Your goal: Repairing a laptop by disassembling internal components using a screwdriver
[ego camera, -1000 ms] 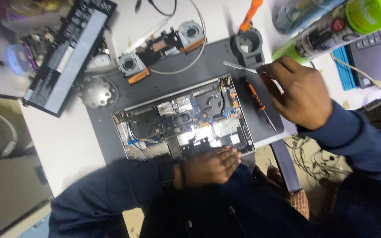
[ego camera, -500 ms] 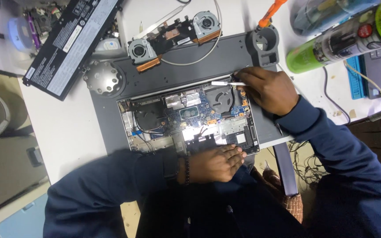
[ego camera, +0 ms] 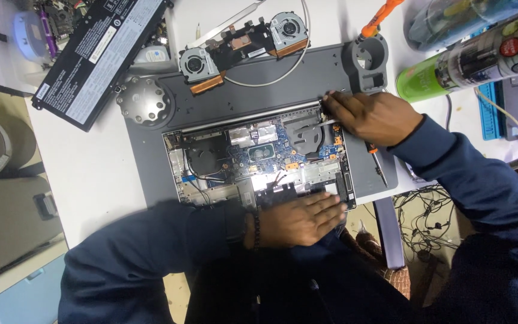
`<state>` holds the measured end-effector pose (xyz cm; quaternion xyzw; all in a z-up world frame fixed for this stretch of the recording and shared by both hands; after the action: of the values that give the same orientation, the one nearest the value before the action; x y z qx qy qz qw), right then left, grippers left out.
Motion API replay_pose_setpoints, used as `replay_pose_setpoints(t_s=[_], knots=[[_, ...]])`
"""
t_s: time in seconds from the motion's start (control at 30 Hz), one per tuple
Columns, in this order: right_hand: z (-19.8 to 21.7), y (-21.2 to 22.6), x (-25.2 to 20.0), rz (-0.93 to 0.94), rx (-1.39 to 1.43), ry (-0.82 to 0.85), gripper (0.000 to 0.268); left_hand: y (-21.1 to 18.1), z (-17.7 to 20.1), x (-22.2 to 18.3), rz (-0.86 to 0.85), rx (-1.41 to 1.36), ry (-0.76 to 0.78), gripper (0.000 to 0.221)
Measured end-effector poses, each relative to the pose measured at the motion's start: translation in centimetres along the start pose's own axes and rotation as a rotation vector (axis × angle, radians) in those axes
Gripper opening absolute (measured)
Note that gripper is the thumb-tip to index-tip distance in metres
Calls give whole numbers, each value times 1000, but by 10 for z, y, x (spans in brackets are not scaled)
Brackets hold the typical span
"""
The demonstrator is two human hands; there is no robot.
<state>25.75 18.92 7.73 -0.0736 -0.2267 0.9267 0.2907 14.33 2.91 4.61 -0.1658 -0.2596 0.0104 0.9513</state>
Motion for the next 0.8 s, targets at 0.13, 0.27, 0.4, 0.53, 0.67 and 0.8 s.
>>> replay_pose_setpoints(t_s=[0.13, 0.27, 0.4, 0.53, 0.67, 0.8], knots=[[0, 13, -5, 42, -119, -127, 32, 13, 24, 6, 138, -25, -123, 45], [0, 19, -1, 79, -207, -120, 38, 12, 24, 4, 166, -10, -147, 47], [-9, 26, -3, 98, -240, -163, 40, 12, 16, 2, 152, 37, -99, 49], [-6, 26, -3, 83, -215, -174, 38, 11, 14, 1, 116, 20, -91, 52], [-1, 23, 0, 51, -165, -190, 39, 11, 12, 0, 131, 7, -91, 54], [-7, 13, 0, -33, -52, -189, 31, 11, 6, -1, 110, 32, -60, 54]])
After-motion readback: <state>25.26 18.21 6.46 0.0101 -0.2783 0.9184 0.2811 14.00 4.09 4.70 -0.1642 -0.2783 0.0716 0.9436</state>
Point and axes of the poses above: each hand's wrist, its own x-axis towards the middle knuckle, its own z-axis out of the back of the hand, y = z × x, the point moved 10 cm from there along x, towards the middle knuckle, and after that the axes turned 8 degrees about z, right-handed, at the moved point
